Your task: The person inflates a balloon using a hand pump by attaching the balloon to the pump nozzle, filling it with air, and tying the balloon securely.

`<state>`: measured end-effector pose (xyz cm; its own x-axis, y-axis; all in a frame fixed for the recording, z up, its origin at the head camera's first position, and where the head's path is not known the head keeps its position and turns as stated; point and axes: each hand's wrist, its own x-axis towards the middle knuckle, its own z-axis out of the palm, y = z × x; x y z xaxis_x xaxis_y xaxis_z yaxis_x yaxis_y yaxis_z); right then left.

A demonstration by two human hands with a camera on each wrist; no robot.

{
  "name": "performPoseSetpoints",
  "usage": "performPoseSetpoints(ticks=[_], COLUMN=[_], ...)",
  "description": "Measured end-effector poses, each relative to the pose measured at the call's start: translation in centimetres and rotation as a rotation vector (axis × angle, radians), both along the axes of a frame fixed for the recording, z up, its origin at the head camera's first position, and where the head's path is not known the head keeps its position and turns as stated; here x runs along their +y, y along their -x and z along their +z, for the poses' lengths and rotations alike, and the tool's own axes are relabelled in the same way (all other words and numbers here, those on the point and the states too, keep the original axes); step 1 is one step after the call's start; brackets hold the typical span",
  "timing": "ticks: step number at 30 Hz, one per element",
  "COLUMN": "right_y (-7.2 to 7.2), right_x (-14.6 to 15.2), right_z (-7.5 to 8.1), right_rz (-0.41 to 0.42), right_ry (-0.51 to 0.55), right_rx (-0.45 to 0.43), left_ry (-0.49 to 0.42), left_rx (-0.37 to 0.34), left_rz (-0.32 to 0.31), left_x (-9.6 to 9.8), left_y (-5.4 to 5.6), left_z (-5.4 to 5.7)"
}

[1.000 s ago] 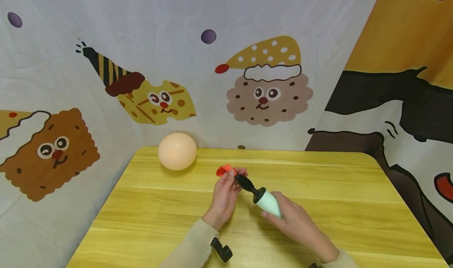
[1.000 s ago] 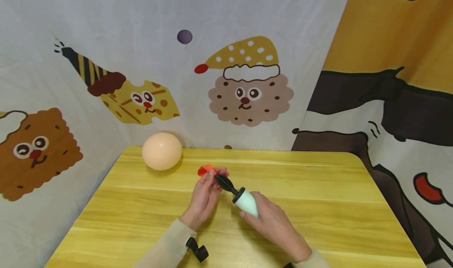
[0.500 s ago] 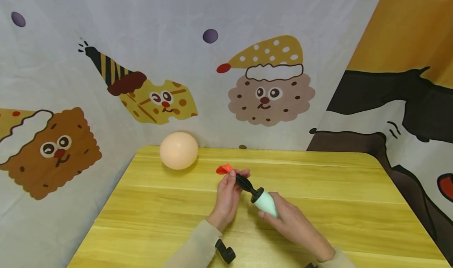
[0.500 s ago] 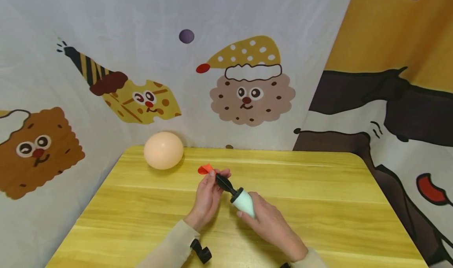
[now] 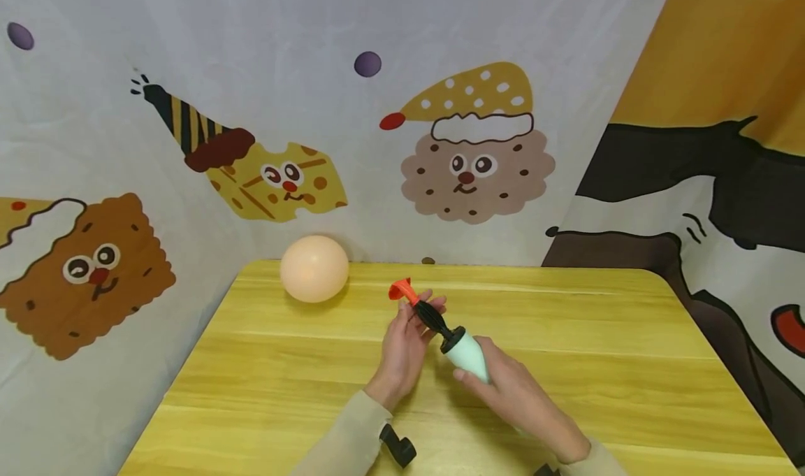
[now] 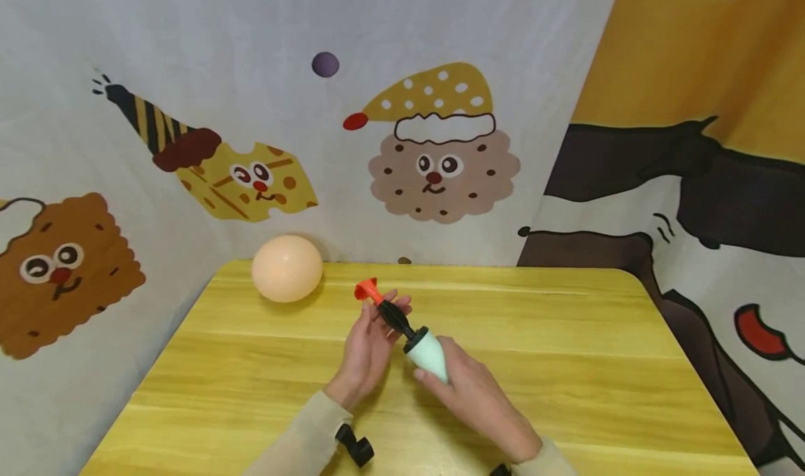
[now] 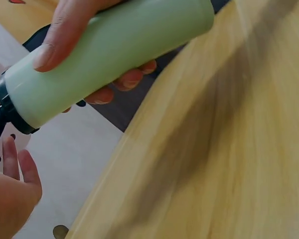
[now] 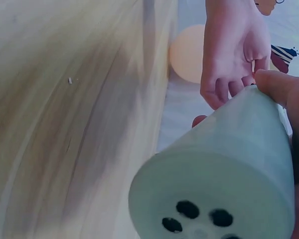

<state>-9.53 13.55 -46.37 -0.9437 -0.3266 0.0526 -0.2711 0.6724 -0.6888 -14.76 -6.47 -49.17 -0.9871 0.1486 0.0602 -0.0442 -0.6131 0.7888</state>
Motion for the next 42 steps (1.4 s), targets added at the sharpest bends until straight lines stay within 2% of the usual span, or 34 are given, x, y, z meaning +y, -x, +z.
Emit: performPoseSetpoints(ticks=[2, 5, 10, 16, 24, 27, 34, 37, 42], right_y=[0.0, 0.1, 0.2, 0.3, 0.3, 0.2, 0.3, 0.2, 0.3], right_x=[0.0, 0.0, -0.1, -0.5, -0.8, -1.0, -1.7, -1.9, -2.1], right_z=[0.1, 0.3, 0.3, 0.2, 0.1, 0.2, 0.1, 0.1, 0.2], right_rz=[-0.007, -0.015, -0.010, 0.007, 0.030, 0.043, 0.078, 0.070, 0.077], right_ry=[0.007, -0.001, 0.004, 0.009, 0.015, 0.032, 0.076, 0.080, 0.092], right_rx=[-0.001, -0.006, -0.022, -0.031, -0.035, -0.034, -0.066, -0.087, -0.104], left_ry=[-0.036, -0.082, -0.094, -0.113, -0.242, -0.251, -0.196, -0.195, -0.235], left_rx=[-0.013, -0.018, 0.008, 0.013, -0.014, -0.034, -0.072, -0.076, -0.077], left_rz=[-0.015, -0.003, 0.013, -0.018, -0.060, -0.025, 0.141, 0.161, 0.139], left_x=[-0.2, -0.4, -0.3, -0.2, -0.1, 0.3, 1.4, 1.5, 1.3], left_y=[0.1, 0.4, 0.5, 0.6, 0.8, 0.7, 0.7, 0.6, 0.5], left_z=[0.1, 0.3, 0.7, 0.9, 1.6, 1.8, 1.7, 1.8, 1.8])
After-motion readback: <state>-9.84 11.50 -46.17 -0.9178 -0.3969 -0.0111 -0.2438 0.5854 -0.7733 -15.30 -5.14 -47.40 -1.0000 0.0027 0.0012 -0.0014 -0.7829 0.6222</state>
